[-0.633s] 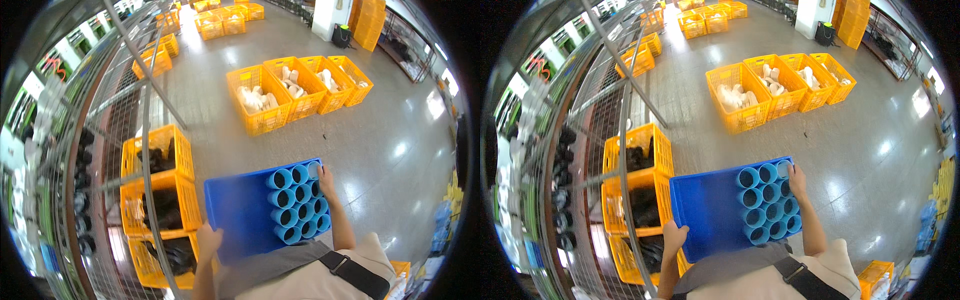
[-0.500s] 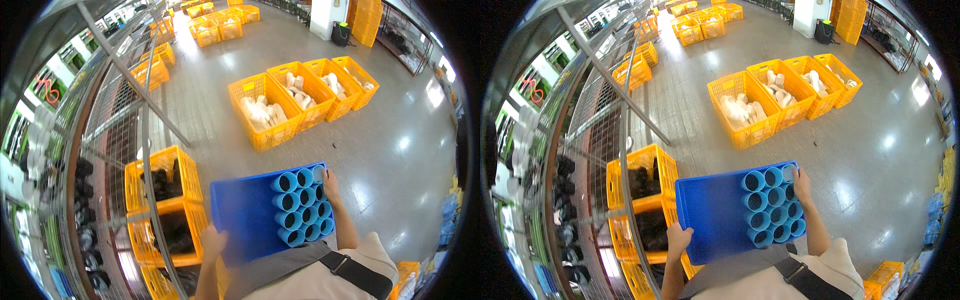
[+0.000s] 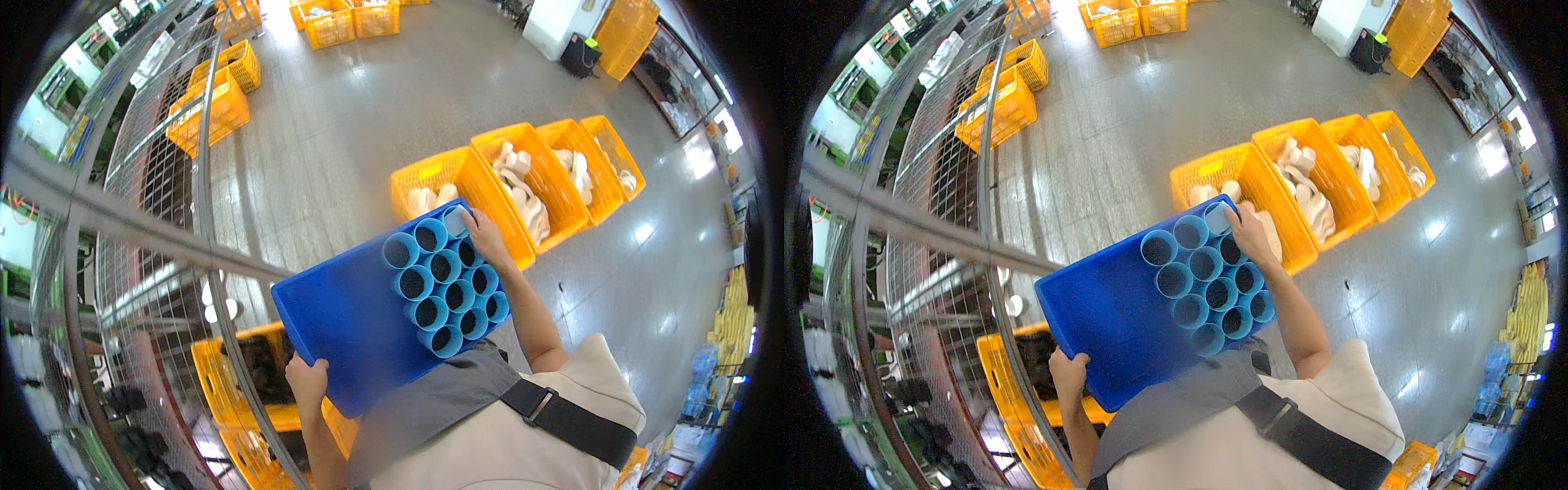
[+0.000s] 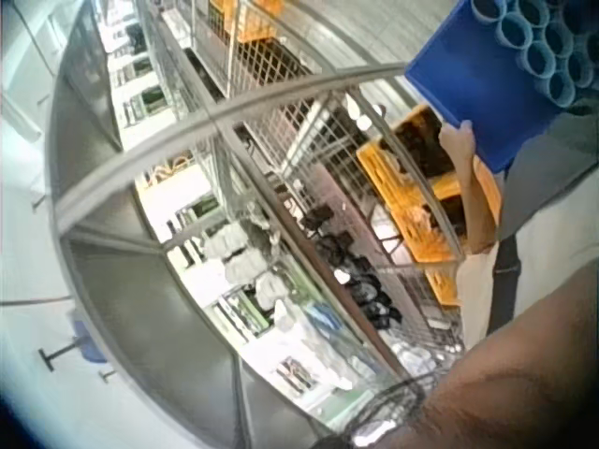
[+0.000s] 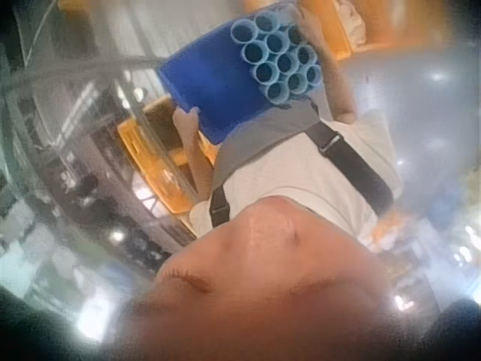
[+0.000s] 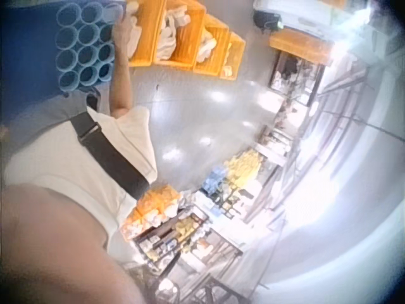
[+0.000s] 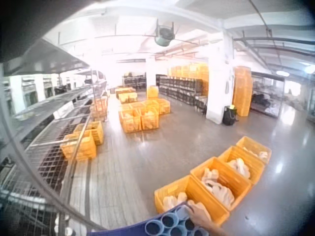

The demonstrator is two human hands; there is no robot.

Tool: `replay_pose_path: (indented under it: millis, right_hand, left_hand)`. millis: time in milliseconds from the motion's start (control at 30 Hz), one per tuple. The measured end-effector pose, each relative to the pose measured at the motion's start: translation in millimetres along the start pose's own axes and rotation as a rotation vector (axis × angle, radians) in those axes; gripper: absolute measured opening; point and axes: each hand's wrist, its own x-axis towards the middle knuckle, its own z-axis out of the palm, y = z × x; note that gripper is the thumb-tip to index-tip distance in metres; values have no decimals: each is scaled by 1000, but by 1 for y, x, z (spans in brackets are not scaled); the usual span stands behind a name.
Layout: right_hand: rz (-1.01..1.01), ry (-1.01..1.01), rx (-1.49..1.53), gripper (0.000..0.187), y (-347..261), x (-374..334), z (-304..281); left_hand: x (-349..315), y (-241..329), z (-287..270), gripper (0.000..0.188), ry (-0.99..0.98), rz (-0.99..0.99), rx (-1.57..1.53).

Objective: The person carries a blue tray of cylindrical items through a warehouse, transfers some items into another tray, and places them on a machine platform. They then write on a clipboard and a notepad at a control station, walk back to collect more items, and continue writing.

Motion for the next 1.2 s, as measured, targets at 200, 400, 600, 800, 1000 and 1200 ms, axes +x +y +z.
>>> replay_pose_path:
  millis: [200, 400, 600, 800, 1000, 1200]
  right_hand:
    - [134, 62, 148, 55, -67, 272, 88]
    - [310, 65, 337, 54, -89, 475, 125]
    - [219, 186, 262, 49, -123, 751, 220]
    - [154, 52, 237, 50, -209, 1058, 272]
    - [62, 44, 225, 49, -262, 1351, 376]
    - [138, 36, 239, 41, -319, 1622, 416]
  left_hand:
    - [297, 109, -16, 22, 30, 99, 68]
    - [539, 235, -20, 31, -112, 145, 124]
    - [830, 384, -2, 33, -102, 210, 162]
    - [1045, 534, -38, 35, -52, 142, 199]
    - [1302, 625, -9, 35, 32, 34, 118]
    - [1589, 782, -23, 34, 1, 233, 179]
